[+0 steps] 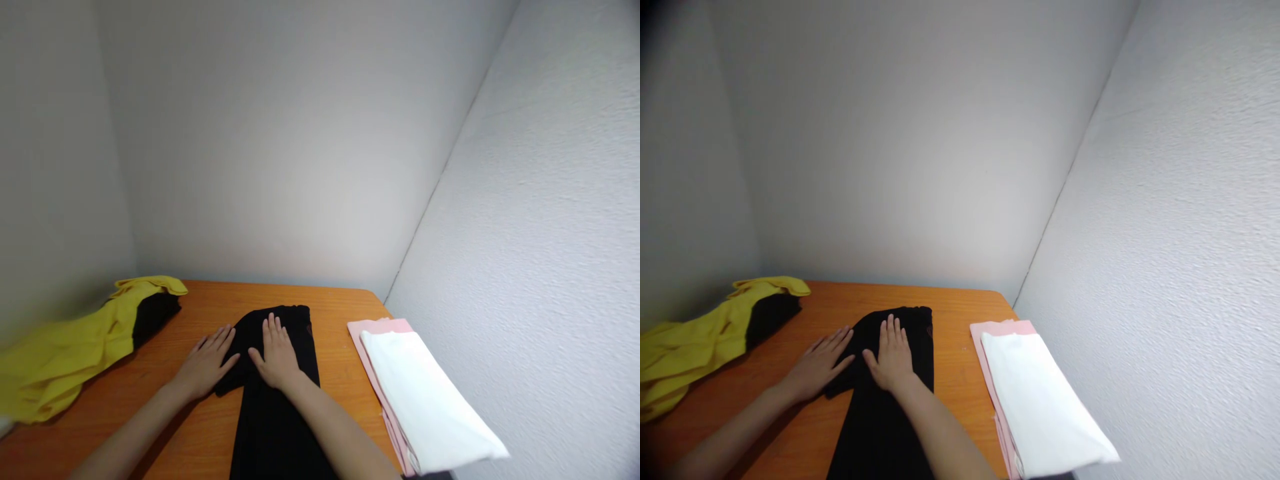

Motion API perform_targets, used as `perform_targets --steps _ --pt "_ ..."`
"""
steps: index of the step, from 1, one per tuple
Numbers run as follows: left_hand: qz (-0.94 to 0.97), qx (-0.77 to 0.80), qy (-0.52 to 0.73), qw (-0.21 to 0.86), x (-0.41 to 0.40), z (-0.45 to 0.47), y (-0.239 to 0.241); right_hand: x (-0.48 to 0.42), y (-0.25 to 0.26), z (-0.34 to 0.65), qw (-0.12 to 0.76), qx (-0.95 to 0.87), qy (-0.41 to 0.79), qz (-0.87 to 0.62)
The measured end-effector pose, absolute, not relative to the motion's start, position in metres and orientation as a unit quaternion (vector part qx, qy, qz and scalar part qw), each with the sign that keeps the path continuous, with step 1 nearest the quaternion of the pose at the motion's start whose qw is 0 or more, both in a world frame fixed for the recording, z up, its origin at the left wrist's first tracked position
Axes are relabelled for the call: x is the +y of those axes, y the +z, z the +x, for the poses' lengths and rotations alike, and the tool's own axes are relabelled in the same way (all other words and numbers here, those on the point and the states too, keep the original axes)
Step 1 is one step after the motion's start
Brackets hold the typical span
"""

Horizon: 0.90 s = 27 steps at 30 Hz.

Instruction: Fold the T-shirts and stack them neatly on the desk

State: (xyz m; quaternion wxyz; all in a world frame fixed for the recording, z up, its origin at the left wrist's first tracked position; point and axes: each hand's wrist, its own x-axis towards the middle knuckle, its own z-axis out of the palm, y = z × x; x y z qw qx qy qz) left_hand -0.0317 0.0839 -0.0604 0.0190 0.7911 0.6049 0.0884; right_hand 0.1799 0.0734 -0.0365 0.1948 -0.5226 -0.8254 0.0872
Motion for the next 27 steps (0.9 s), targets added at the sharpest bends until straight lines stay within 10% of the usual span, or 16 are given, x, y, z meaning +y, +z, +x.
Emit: perform_targets --steps 27 --pt "0.865 0.474 0.160 0.044 0.122 0.032 -0.058 -0.106 -0.052 0.176 0.225 -0.873 -0.106 -0.419"
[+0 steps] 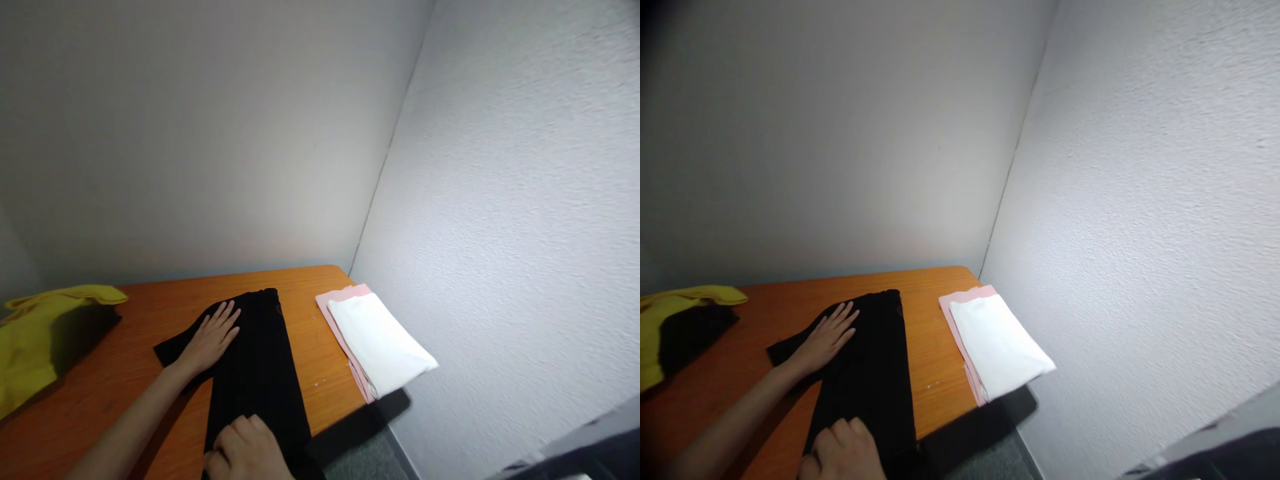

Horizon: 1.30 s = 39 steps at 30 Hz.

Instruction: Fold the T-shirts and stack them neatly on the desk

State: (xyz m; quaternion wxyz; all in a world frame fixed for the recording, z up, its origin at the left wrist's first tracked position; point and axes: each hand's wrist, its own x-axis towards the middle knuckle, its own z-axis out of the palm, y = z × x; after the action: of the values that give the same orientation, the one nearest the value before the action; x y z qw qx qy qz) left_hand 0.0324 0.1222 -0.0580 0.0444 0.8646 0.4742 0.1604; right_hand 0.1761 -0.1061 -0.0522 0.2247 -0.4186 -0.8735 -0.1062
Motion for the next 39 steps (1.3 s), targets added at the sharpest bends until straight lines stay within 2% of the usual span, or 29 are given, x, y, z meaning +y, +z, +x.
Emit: perform_targets --steps 10,17,21,25,28,32,39 --pt "0.868 0.468 0.154 0.063 0.131 0.027 -0.065 -0.105 -0.041 0.205 0.288 -0.883 -0.132 -0.346" --pt "0.868 0.462 0.168 0.068 0.123 0.030 -0.062 -0.117 -0.052 0.197 0.225 -0.907 -0.130 -0.333" --pt "0.855 0.462 0.228 0.056 0.123 0.019 -0.057 -0.100 -0.009 0.210 0.200 -0.912 -0.041 -0.357" --pt "0.782 0.585 0.214 0.007 0.126 -0.016 -0.049 -0.046 0.040 0.234 0.213 -0.881 0.007 -0.422" --pt "0.736 0.655 0.171 0.004 0.122 -0.043 -0.042 0.008 0.052 0.241 0.168 -0.876 0.017 -0.451" --pt "0.695 0.706 0.118 0.074 0.114 -0.061 -0.037 0.068 0.048 0.224 0.079 -0.869 0.034 -0.488" --pt "0.685 0.709 0.117 0.124 0.121 -0.067 -0.047 0.109 0.039 0.182 0.005 -0.871 0.032 -0.490"
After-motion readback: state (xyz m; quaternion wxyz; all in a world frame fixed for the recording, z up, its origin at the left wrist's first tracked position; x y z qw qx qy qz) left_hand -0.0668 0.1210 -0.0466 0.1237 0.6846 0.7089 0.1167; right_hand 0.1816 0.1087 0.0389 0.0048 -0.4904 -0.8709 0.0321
